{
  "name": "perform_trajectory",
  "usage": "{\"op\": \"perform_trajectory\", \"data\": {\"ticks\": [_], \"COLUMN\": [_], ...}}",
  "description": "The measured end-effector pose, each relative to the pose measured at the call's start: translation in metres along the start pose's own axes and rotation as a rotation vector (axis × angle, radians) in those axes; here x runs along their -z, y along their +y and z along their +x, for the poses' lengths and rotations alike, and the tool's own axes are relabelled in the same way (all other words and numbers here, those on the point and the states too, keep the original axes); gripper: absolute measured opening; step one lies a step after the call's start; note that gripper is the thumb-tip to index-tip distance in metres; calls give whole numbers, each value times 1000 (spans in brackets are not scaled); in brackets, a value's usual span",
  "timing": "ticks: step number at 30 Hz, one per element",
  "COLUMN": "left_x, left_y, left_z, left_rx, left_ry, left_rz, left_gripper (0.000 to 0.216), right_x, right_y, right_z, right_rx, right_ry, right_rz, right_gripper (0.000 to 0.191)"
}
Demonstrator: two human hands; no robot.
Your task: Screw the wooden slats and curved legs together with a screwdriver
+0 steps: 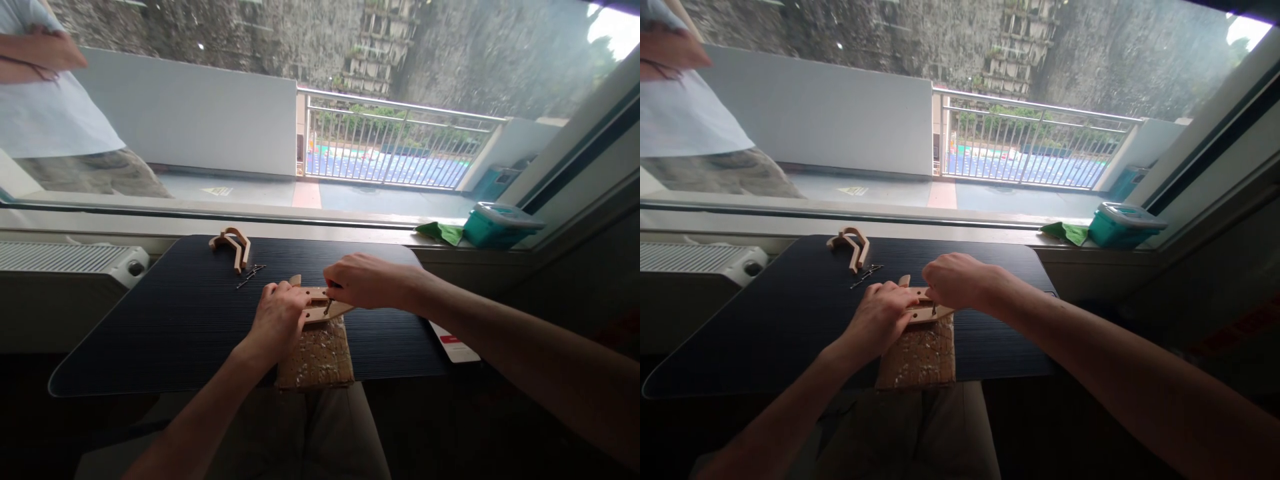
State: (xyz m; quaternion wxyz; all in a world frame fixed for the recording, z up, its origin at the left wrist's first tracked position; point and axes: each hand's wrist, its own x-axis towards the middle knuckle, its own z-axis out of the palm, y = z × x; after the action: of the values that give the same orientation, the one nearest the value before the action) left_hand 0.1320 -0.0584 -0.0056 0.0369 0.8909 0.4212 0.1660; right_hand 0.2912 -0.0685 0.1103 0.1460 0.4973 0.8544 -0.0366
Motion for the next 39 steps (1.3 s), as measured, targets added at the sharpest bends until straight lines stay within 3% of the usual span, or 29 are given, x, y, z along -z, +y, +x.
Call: {"op": "perform_trajectory", "data": {"ticks": [14,20,31,39], "left_x": [-2,3,-12,-8], "left_y": [-2,10,21,18], "left_z": [1,-1,13,21], "left_rx": [-28,-29,-77,-128], "left_ry": [-8,56,35,-25], "left_rz": [25,50,55,80], "left_gripper": [9,14,9,12], "right_x": [1,2,-4,-3], "right_y": [-4,-1,8,7], "right_z": [5,6,-3,-2], "right_rx": [18,5,-17,5], "right_ry": [-12,-11,7,6], "right_rz": [-27,-2,88,64], "right_gripper": [30,28,30,31]}}
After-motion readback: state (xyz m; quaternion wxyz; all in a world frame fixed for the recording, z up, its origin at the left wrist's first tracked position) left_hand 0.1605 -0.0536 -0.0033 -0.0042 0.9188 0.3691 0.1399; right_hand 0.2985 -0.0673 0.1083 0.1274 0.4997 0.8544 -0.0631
